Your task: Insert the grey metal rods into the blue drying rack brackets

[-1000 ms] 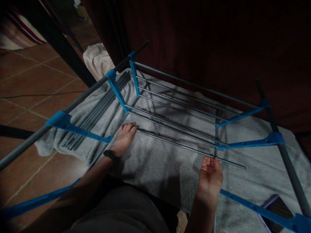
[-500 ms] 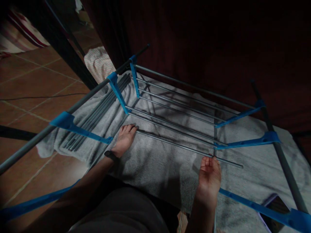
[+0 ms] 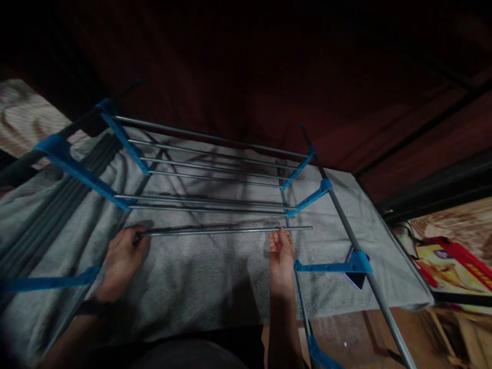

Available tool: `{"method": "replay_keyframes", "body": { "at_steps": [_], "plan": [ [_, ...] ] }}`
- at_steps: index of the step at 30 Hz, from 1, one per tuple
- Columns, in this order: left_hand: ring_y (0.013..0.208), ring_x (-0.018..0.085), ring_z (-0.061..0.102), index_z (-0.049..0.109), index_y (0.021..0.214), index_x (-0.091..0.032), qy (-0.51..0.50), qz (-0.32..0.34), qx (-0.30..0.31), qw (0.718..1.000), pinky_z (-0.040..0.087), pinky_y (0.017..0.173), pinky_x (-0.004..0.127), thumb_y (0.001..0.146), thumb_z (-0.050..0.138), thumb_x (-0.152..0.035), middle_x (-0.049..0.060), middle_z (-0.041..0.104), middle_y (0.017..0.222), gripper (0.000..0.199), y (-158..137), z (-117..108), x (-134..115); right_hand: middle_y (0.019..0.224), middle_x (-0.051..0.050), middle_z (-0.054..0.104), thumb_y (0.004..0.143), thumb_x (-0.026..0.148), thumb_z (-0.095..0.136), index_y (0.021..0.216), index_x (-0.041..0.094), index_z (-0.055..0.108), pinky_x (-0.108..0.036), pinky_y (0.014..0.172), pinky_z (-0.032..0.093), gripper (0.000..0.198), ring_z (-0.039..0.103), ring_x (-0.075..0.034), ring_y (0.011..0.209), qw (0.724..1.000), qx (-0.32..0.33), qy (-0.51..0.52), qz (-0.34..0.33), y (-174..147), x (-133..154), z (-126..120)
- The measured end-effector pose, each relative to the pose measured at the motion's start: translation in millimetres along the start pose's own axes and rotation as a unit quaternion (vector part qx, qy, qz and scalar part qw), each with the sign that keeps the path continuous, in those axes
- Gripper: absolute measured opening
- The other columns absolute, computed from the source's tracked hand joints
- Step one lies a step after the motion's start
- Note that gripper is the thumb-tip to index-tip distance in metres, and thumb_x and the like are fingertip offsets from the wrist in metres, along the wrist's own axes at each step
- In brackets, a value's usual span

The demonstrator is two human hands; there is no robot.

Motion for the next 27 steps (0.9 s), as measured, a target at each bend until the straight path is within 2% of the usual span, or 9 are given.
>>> {"method": "replay_keyframes", "body": {
  "at_steps": [6, 10, 18, 23, 27],
  "plan": [
    [0.116, 0.032, 0.065, 0.062, 0.11, -0.02, -0.025, -0.02, -0.007, 0.999, 0.05, 0.11, 0.048, 0.092, 0.049, -0.04, 0.013, 0.069, 0.113, 0.03, 3.6, -2.4, 0.7, 0.078, 0.008, 0.072, 0.069, 0.025, 0.094, 0.08, 0.024, 0.063, -0.018, 0.074, 0.061, 0.033, 0.07, -0.007, 0.072, 1.0, -0.001, 0.011, 0.008, -4.4, -1.4, 6.5],
    [0.116, 0.034, 0.065, 0.062, 0.108, -0.022, -0.042, -0.027, -0.012, 0.999, 0.052, 0.109, 0.051, 0.091, 0.049, -0.044, 0.012, 0.069, 0.112, 0.031, 4.0, -1.1, 4.7, 0.074, 0.009, 0.068, 0.07, 0.027, 0.095, 0.077, 0.024, 0.061, -0.017, 0.072, 0.059, 0.036, 0.067, -0.006, 0.068, 0.999, 0.026, 0.021, 0.017, -4.8, 0.9, 14.4],
    [0.127, 0.035, 0.062, 0.064, 0.107, -0.024, -0.038, 0.014, -0.011, 0.999, 0.048, 0.117, 0.054, 0.095, 0.044, -0.049, 0.014, 0.068, 0.124, 0.034, 5.8, 0.7, 15.2, 0.082, 0.006, 0.073, 0.067, 0.02, 0.095, 0.082, 0.024, 0.066, -0.02, 0.076, 0.06, 0.033, 0.07, -0.009, 0.076, 0.999, 0.028, 0.04, 0.015, 1.8, 7.9, 33.3],
    [0.13, 0.038, 0.061, 0.063, 0.106, -0.032, -0.055, -0.026, 0.002, 0.998, 0.047, 0.118, 0.061, 0.092, 0.047, -0.05, 0.008, 0.067, 0.124, 0.027, 6.9, -3.5, 11.5, 0.09, 0.003, 0.077, 0.071, 0.018, 0.091, 0.086, 0.024, 0.069, -0.022, 0.08, 0.06, 0.027, 0.072, -0.01, 0.081, 0.998, 0.056, 0.034, 0.005, 3.2, 11.2, 45.7],
    [0.13, 0.039, 0.06, 0.06, 0.109, -0.039, -0.071, -0.021, -0.014, 0.997, 0.045, 0.118, 0.064, 0.091, 0.05, -0.047, 0.003, 0.065, 0.121, 0.023, 6.5, -4.8, 10.6, 0.09, 0.004, 0.077, 0.073, 0.02, 0.091, 0.085, 0.024, 0.069, -0.022, 0.08, 0.06, 0.025, 0.072, -0.01, 0.083, 0.997, 0.065, 0.035, 0.003, 5.2, 11.2, 51.6]
  ]
}}
Point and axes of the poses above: each hand's wrist, its own y-axis towards the middle knuckle, its own z-axis out of the palm, x = y × z, the point moved 1 cm from there along y, towards the middle knuckle
